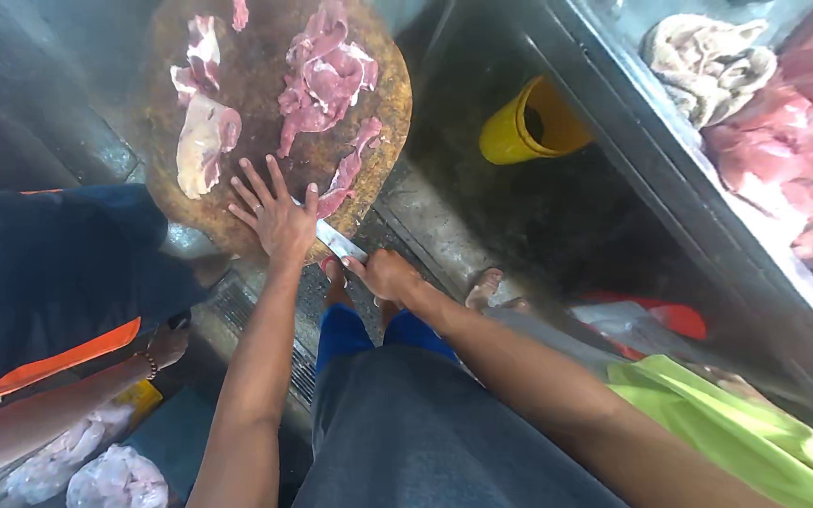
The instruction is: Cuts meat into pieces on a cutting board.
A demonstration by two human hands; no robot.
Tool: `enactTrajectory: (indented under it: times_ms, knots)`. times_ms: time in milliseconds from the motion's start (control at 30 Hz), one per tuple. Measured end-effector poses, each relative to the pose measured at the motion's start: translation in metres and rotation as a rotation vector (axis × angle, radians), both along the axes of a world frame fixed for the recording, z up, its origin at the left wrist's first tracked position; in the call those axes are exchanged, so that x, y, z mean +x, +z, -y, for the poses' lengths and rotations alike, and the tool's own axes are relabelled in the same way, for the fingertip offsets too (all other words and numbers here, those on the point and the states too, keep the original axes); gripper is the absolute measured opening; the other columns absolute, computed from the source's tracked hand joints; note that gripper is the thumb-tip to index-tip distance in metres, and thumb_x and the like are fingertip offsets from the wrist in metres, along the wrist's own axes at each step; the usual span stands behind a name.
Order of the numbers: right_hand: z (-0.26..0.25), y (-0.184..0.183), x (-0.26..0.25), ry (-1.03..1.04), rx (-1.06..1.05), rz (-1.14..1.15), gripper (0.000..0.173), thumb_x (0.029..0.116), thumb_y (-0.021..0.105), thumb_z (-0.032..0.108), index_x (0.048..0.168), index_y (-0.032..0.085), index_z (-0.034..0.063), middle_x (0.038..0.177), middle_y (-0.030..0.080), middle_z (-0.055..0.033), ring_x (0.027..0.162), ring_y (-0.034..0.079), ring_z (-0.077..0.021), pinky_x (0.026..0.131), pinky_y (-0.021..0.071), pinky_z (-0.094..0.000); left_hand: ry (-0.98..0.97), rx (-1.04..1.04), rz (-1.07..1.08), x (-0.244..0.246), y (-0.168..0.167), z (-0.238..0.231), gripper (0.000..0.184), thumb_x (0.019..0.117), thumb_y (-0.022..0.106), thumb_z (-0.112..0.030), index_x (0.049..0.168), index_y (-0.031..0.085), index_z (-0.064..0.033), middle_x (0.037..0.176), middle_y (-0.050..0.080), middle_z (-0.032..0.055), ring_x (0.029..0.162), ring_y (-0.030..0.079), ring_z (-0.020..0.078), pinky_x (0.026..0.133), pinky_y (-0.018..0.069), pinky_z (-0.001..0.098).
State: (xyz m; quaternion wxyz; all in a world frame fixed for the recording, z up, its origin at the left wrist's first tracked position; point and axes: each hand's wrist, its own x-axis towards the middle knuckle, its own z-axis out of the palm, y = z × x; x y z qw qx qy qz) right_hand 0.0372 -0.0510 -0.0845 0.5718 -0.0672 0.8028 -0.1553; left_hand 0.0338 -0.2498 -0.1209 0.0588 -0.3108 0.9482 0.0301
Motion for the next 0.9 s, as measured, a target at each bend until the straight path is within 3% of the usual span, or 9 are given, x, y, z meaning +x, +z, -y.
enactTrajectory:
  times_ms: [167,333,467,567,633,667,733,833,900]
  knots:
    - [0.019,-0.008,0.002,-0.011,-0.071,-0.118,0.078,0.0974,0.039,0.076,0.090,0.068,0.0047,0.087,0.069,-0.0202,0.084,0.072,-0.0382,0.070,0.0577,-0.0607,-0.001,-0.016,-0.005,0.002,-0.002,-0.001,0.091,0.0944,0.026,-0.080,0.167,0.004,-0.0293,0.174,-0.010,0.0094,0.159,-0.008,0.0391,0.118,-0.0006,0.0753]
    - [-0.006,0.001,0.013,0.080,0.000,0.026,0.080,0.1002,0.035,0.074,0.099,0.070,0.0024,0.097,0.072,-0.0185,0.096,0.072,-0.0347,0.086,0.0553,-0.0586,-0.005,0.005,-0.025,0.000,0.001,-0.003,0.092,0.0935,0.027,-0.081,0.167,0.006,-0.0294,0.174,-0.010,0.0087,0.159,-0.008,0.0398,0.118,-0.0011,0.0754]
    - [0.039,0.002,0.005,0.082,-0.020,-0.060,0.078,0.0990,0.038,0.074,0.103,0.069,0.0028,0.101,0.070,-0.0221,0.096,0.071,-0.0386,0.079,0.0574,-0.0604,-0.007,0.010,-0.054,-0.002,-0.002,-0.002,0.091,0.0947,0.024,-0.080,0.167,0.004,-0.0282,0.173,-0.012,0.0091,0.158,-0.009,0.0398,0.119,-0.0018,0.0751]
    - [0.047,-0.003,0.008,0.098,-0.064,-0.109,0.078,0.0985,0.037,0.075,0.100,0.069,0.0037,0.101,0.070,-0.0224,0.096,0.071,-0.0402,0.078,0.0571,-0.0625,0.026,0.064,-0.297,0.013,0.005,0.015,0.081,0.1006,0.026,-0.069,0.167,0.013,-0.0254,0.174,-0.002,0.0082,0.160,-0.002,0.0339,0.121,0.0015,0.0730]
    - [0.044,-0.003,0.006,0.115,-0.073,-0.110,0.078,0.0992,0.036,0.075,0.098,0.070,0.0040,0.101,0.071,-0.0221,0.098,0.071,-0.0398,0.079,0.0567,-0.0627,0.142,0.086,-0.513,0.024,0.021,0.030,0.073,0.1043,0.029,-0.056,0.165,0.021,-0.0173,0.173,0.012,0.0117,0.159,0.010,0.0301,0.123,0.0049,0.0682]
    - [0.043,-0.004,0.005,0.129,-0.079,-0.099,0.079,0.0999,0.035,0.074,0.098,0.070,0.0038,0.101,0.071,-0.0220,0.099,0.071,-0.0397,0.080,0.0566,-0.0628,0.167,0.109,-0.556,0.029,0.028,0.032,0.071,0.1059,0.029,-0.052,0.165,0.020,-0.0131,0.172,0.011,0.0148,0.160,0.008,0.0304,0.125,0.0016,0.0649]
    - [0.045,-0.003,0.003,0.155,-0.082,-0.079,0.080,0.1008,0.034,0.073,0.099,0.070,0.0025,0.102,0.071,-0.0225,0.101,0.071,-0.0398,0.082,0.0564,-0.0628,0.103,0.083,-0.435,0.034,0.038,0.025,0.072,0.1060,0.029,-0.052,0.165,0.020,-0.0128,0.172,0.007,0.0183,0.159,0.005,0.0365,0.123,0.0027,0.0676]
    - [0.033,-0.005,0.011,0.134,-0.068,-0.117,0.078,0.0986,0.037,0.075,0.098,0.069,0.0040,0.098,0.071,-0.0212,0.094,0.072,-0.0388,0.078,0.0575,-0.0616,-0.015,0.074,-0.108,0.031,0.017,0.003,0.079,0.1010,0.027,-0.070,0.167,0.012,-0.0283,0.174,-0.007,0.0103,0.158,-0.008,0.0405,0.120,0.0008,0.0744]
    - [0.011,-0.005,0.019,0.152,-0.055,-0.061,0.079,0.0987,0.036,0.076,0.099,0.069,0.0041,0.097,0.071,-0.0202,0.094,0.072,-0.0373,0.080,0.0572,-0.0605,-0.030,0.052,-0.040,0.028,0.002,-0.002,0.083,0.0977,0.026,-0.076,0.167,0.011,-0.0327,0.174,-0.009,0.0072,0.158,-0.011,0.0384,0.119,-0.0018,0.0745]
